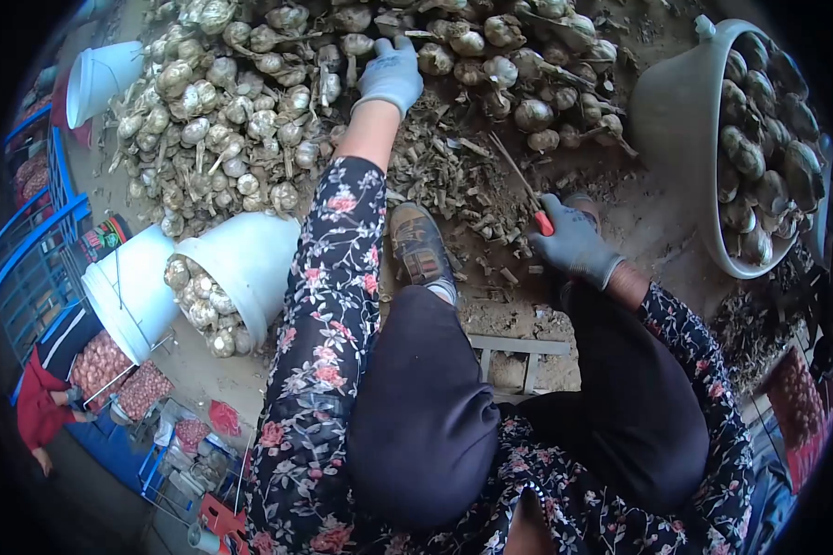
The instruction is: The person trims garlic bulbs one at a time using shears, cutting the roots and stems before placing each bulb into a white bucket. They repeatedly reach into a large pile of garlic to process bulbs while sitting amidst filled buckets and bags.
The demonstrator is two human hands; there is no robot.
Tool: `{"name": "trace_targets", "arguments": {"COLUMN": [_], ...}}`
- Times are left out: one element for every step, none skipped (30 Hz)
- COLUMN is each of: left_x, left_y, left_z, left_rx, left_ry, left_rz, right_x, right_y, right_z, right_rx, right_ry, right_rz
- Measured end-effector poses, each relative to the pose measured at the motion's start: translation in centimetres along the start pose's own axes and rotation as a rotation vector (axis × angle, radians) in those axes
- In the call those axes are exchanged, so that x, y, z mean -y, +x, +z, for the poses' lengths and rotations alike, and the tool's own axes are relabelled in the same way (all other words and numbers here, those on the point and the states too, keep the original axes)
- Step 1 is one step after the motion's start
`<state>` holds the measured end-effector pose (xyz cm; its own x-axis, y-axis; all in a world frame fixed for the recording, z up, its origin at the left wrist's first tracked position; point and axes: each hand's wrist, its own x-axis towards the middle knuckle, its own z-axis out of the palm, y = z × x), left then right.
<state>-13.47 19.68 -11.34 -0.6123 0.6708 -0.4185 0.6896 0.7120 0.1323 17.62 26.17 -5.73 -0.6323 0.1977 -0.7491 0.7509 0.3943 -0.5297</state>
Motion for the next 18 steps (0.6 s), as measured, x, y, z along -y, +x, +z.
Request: {"name": "trace_targets", "arguments": {"left_x": [-0.3,0.7,2.8,3.6,4.1,3.8,3.5,2.6,1.5,0.8,0.7,0.2,-0.4,-0.8,-0.9,-1.0,-1.0,-1.0], "left_y": [0.1,-0.3,-0.3,-0.9,-1.6,-3.3,-5.0,-6.3,-7.4,-8.1,-8.4,-8.9,-9.2,-9.4,-9.3,-9.2,-9.2,-9.2], "left_z": [0.0,-0.3,1.2,1.8,2.6,1.7,0.7,-0.4,-1.4,-1.9,-1.6,-1.9,-2.4,-2.8,-2.7,-2.6,-2.5,-2.5], "left_rx": [-0.001,0.062,0.01,-0.033,-0.024,-0.01,0.004,0.006,0.008,0.01,-0.055,-0.05,-0.055,-0.06,-0.042,-0.04,-0.029,-0.019], "left_ry": [-0.039,-0.191,-0.254,-0.316,-0.312,-0.497,-0.684,-0.683,-0.647,-0.612,-0.537,-0.54,-0.515,-0.489,-0.55,-0.55,-0.531,-0.513], "left_rz": [-0.105,-0.051,-0.014,0.021,0.021,-0.011,-0.043,-0.041,-0.034,-0.026,0.034,0.037,0.09,0.143,0.119,0.122,0.121,0.118], "right_x": [0.5,0.8,0.9,0.8,0.8,0.9,1.1,1.3,1.7,2.3,2.9,3.5,4.1,4.5,4.8,5.2,5.6,5.9], "right_y": [0.0,0.2,0.4,0.5,0.5,0.7,0.9,1.1,1.3,1.6,1.9,2.1,2.4,2.7,3.0,3.3,3.7,3.7], "right_z": [-0.2,-0.5,-0.7,-0.7,-0.5,-0.5,-0.5,-0.6,-0.7,-1.0,-1.2,-1.4,-1.7,-1.7,-1.7,-1.8,-2.0,-2.3], "right_rx": [0.037,0.071,0.068,-0.006,-0.078,-0.078,-0.15,-0.223,-0.248,-0.251,-0.273,-0.293,-0.304,-0.305,-0.295,-0.286,-0.228,-0.225], "right_ry": [-0.009,-0.019,-0.018,-0.046,-0.07,-0.064,-0.106,-0.151,-0.159,-0.161,-0.165,-0.166,-0.168,-0.165,-0.166,-0.168,-0.174,-0.174], "right_rz": [0.004,0.004,0.003,-0.081,-0.162,-0.16,-0.187,-0.213,-0.237,-0.233,-0.253,-0.271,-0.31,-0.306,-0.325,-0.346,-0.295,-0.295]}}
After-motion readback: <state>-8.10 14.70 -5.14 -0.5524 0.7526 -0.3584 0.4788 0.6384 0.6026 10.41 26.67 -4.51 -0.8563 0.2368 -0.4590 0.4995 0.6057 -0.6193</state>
